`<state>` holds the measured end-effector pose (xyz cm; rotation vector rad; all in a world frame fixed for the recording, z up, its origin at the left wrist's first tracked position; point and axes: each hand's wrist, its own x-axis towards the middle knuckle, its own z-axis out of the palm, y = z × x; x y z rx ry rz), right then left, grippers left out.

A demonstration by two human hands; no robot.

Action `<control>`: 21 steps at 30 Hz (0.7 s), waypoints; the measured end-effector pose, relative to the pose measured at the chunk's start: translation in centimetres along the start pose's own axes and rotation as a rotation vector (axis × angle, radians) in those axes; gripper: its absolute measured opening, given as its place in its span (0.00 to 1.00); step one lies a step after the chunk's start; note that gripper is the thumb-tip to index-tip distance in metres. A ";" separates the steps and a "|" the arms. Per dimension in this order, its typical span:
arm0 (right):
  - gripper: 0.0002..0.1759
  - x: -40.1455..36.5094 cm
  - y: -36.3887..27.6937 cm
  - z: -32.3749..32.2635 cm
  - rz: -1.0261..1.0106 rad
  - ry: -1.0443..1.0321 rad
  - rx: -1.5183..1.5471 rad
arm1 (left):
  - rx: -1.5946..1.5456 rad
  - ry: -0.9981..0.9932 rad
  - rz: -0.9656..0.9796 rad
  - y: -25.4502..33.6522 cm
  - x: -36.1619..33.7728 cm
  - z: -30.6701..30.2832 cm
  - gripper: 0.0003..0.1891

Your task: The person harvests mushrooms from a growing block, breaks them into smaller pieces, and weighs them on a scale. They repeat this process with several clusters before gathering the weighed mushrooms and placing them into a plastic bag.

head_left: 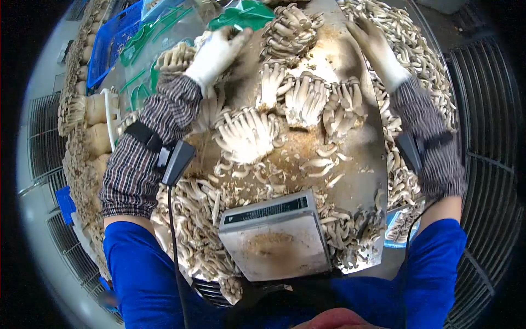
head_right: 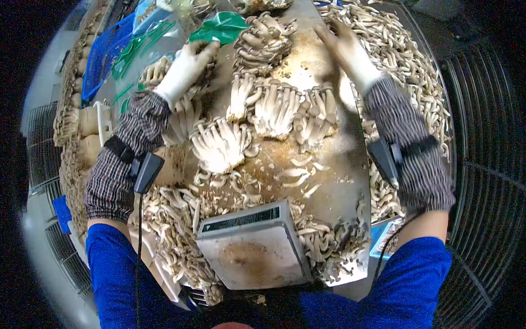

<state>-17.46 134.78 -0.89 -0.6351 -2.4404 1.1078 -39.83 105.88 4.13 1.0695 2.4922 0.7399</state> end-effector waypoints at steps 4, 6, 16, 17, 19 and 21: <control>0.51 -12.1 -5.4 -0.3 0.268 0.066 0.106 | -0.126 -0.283 -0.093 1.5 -6.0 1.1 0.37; 0.54 -16.9 -4.9 1.3 0.204 0.010 0.129 | 0.047 -0.391 -0.078 3.5 -7.1 1.5 0.46; 0.65 -21.2 -3.4 5.2 0.131 0.133 0.081 | 0.161 -0.472 -0.082 7.7 -7.7 6.3 0.38; 0.64 -21.0 -4.4 3.9 0.168 0.116 0.148 | 0.147 -0.438 -0.079 8.4 -8.4 6.5 0.38; 0.61 -21.1 -5.4 2.1 0.224 0.066 0.193 | 0.118 -0.436 -0.089 10.1 -9.7 6.4 0.36; 0.60 -21.5 -5.1 1.9 0.223 0.065 0.155 | 0.197 -0.535 -0.019 12.1 -10.9 5.3 0.35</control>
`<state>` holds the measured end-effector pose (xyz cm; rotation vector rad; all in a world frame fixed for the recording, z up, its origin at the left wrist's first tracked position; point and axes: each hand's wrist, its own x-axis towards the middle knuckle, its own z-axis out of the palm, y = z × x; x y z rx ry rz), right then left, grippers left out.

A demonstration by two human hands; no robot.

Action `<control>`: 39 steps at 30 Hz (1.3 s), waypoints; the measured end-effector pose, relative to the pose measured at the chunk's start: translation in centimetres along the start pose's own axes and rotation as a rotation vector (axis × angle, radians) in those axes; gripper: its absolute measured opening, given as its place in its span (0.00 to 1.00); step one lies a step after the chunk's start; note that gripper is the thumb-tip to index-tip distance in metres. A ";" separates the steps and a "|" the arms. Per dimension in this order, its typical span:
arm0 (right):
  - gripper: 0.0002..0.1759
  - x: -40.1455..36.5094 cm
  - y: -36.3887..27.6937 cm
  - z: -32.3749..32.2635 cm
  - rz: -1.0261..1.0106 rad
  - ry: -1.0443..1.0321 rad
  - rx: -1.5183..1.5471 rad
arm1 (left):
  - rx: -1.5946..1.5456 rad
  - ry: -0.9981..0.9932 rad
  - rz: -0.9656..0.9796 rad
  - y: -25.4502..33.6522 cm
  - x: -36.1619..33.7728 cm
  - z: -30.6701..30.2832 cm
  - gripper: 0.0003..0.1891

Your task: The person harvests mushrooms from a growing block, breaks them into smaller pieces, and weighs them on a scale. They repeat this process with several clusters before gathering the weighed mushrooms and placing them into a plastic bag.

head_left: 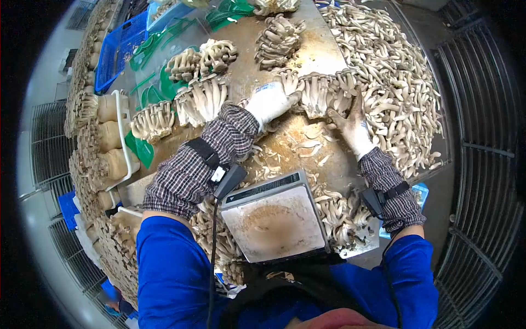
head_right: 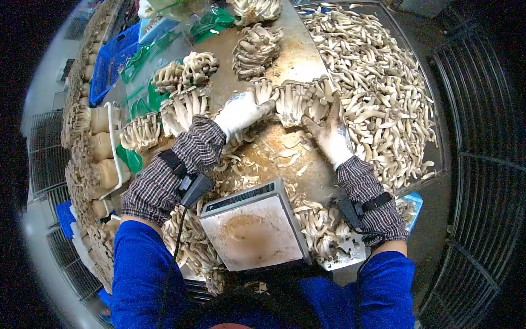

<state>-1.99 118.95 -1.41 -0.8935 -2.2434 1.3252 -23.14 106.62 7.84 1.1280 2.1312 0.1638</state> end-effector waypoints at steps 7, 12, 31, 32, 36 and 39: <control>0.59 -0.5 0.9 0.3 -0.015 0.037 0.153 | 0.074 0.012 0.032 -3.1 1.3 2.9 0.31; 0.58 -1.3 1.3 0.0 0.027 0.058 0.184 | 0.142 0.222 0.146 -3.7 1.0 2.2 0.36; 0.45 -8.0 -3.7 4.5 -0.416 -0.073 -0.105 | -0.476 0.701 -0.220 -5.1 -11.1 7.1 0.47; 0.44 -7.8 -5.3 4.9 -0.351 -0.150 -0.131 | -0.468 0.764 -0.198 -4.9 -11.1 7.4 0.46; 0.41 -6.5 -6.8 7.1 -0.248 -0.273 -0.098 | -0.477 0.874 -0.160 -7.2 -10.2 9.2 0.45; 0.42 -5.6 -7.0 8.9 -0.214 -0.273 -0.083 | -0.508 0.877 -0.157 -6.7 -11.4 8.9 0.45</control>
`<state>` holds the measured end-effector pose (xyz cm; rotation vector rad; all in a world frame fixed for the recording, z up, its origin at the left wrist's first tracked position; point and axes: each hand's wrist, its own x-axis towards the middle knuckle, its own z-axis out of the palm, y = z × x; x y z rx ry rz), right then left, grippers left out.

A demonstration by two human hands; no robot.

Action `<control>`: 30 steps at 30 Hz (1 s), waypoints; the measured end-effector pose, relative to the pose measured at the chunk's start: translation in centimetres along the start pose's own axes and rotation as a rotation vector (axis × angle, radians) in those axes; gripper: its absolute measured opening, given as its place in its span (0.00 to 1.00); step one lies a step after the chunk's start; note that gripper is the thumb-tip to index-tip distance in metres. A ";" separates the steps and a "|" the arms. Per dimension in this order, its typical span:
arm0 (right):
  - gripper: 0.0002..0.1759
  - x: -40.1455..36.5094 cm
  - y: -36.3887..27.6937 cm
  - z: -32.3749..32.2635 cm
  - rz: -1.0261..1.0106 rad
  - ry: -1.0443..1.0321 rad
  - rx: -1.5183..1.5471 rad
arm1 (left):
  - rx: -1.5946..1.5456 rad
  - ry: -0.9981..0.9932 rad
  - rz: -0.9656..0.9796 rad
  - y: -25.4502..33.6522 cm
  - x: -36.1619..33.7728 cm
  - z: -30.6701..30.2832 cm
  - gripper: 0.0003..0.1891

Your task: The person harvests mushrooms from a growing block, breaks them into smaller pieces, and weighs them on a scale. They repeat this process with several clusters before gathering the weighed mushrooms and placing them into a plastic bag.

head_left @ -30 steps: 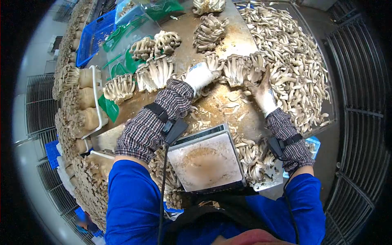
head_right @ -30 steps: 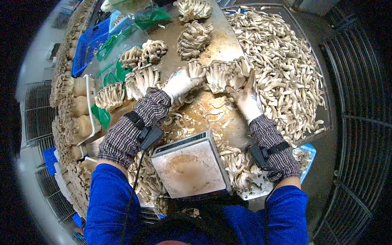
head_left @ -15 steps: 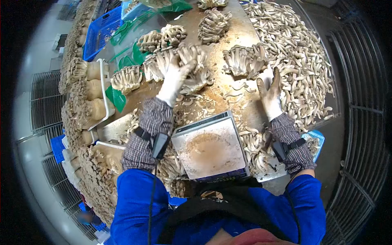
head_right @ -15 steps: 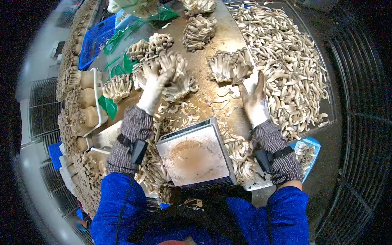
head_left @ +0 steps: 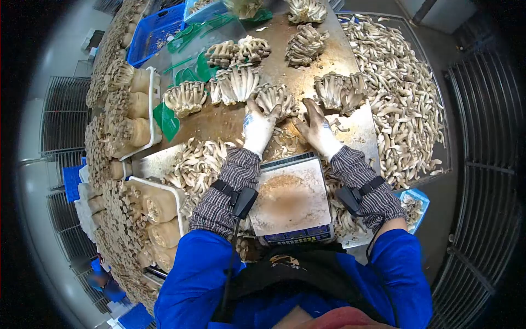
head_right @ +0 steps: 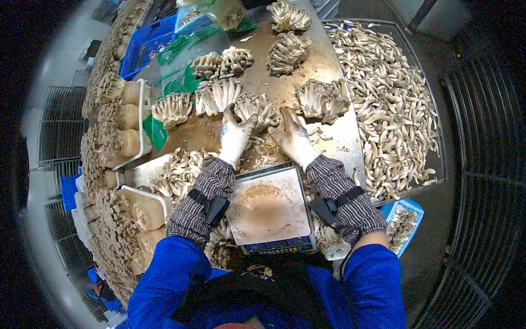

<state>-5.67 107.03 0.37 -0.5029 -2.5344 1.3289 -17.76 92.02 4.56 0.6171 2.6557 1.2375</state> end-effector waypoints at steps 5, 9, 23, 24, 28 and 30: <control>0.42 1.0 -0.6 1.7 0.018 0.040 0.170 | -0.028 0.045 -0.082 -0.3 -0.7 -1.4 0.40; 0.43 1.0 -1.4 1.9 0.055 0.022 0.182 | -0.158 0.019 -0.086 -0.8 -1.0 -2.9 0.34; 0.36 -6.4 -4.6 -3.1 0.008 -0.079 0.193 | -0.212 0.098 -0.124 -3.9 -15.3 -25.3 0.23; 0.36 -7.8 -5.9 -3.3 0.116 -0.100 0.319 | -0.179 0.167 -0.241 -5.2 -18.4 -26.8 0.25; 0.34 -10.6 -5.1 -2.0 -0.009 -0.136 0.072 | -0.175 0.346 -0.475 -9.4 -31.1 -29.2 0.22; 0.33 -10.6 -7.1 -1.4 -0.018 -0.076 0.044 | -0.291 0.405 -0.701 -11.0 -37.2 -28.7 0.19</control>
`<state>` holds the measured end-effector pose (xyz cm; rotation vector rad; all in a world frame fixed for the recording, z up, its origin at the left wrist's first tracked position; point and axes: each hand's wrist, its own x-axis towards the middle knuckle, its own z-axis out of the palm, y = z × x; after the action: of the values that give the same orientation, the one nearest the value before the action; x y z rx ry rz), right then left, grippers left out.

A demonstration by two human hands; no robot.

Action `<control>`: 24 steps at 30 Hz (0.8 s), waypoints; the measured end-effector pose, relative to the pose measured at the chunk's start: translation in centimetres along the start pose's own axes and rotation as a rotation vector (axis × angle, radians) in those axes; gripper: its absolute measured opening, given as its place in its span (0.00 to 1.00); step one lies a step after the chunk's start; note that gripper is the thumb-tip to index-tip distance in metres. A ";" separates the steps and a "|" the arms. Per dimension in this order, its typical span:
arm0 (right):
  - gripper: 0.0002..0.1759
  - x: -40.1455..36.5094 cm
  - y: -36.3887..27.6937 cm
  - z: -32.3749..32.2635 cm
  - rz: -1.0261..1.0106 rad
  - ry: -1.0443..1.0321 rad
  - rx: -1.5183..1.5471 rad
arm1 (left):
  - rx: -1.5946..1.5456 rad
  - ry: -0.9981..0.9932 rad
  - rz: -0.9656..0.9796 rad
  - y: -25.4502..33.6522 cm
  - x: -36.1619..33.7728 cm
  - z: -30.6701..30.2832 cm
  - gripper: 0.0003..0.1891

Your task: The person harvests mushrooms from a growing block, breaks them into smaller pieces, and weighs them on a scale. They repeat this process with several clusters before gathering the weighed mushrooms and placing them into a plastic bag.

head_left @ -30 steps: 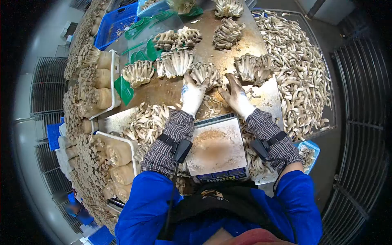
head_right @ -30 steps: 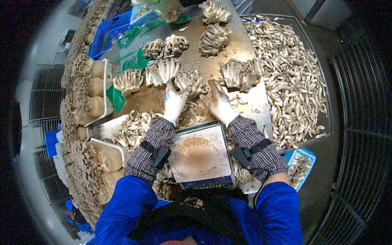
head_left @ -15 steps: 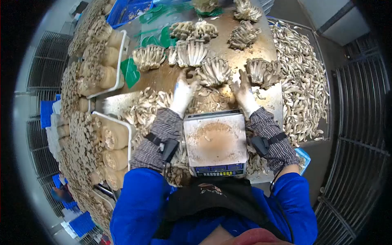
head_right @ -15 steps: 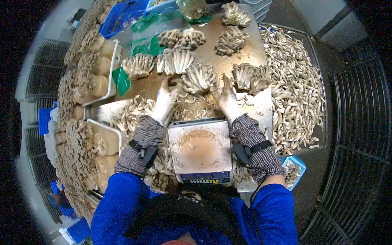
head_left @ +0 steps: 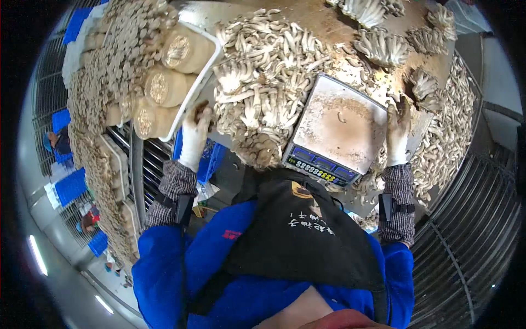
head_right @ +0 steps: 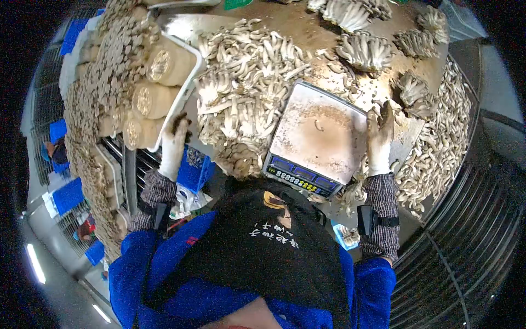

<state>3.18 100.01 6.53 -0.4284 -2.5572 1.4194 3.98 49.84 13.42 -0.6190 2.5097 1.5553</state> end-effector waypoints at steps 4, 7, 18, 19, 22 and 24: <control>0.26 -1.3 -6.2 2.0 0.071 -0.085 0.131 | -0.054 -0.218 -0.282 -9.5 -4.5 -1.7 0.19; 0.20 -5.9 -11.3 4.6 -0.075 -0.564 0.115 | -0.143 -0.488 -0.284 -12.2 -7.5 -0.6 0.32; 0.40 -16.7 -11.3 17.3 0.226 -1.132 0.081 | -0.373 -0.486 -0.129 -16.9 -7.1 3.6 0.42; 0.40 -17.1 -11.0 17.9 0.118 -1.048 0.199 | -0.422 -0.474 -0.124 -15.9 -7.3 3.5 0.41; 0.44 -17.9 -9.2 18.0 0.147 -1.038 0.201 | -0.472 -0.482 -0.134 -14.9 -8.2 2.8 0.41; 0.42 -18.2 -14.1 15.5 0.259 -1.052 0.009 | -0.468 -0.503 -0.149 -14.4 -8.7 2.3 0.41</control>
<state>13.41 74.45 10.00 0.0431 -3.3427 2.1730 17.46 48.73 3.18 -0.3814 1.7152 1.9549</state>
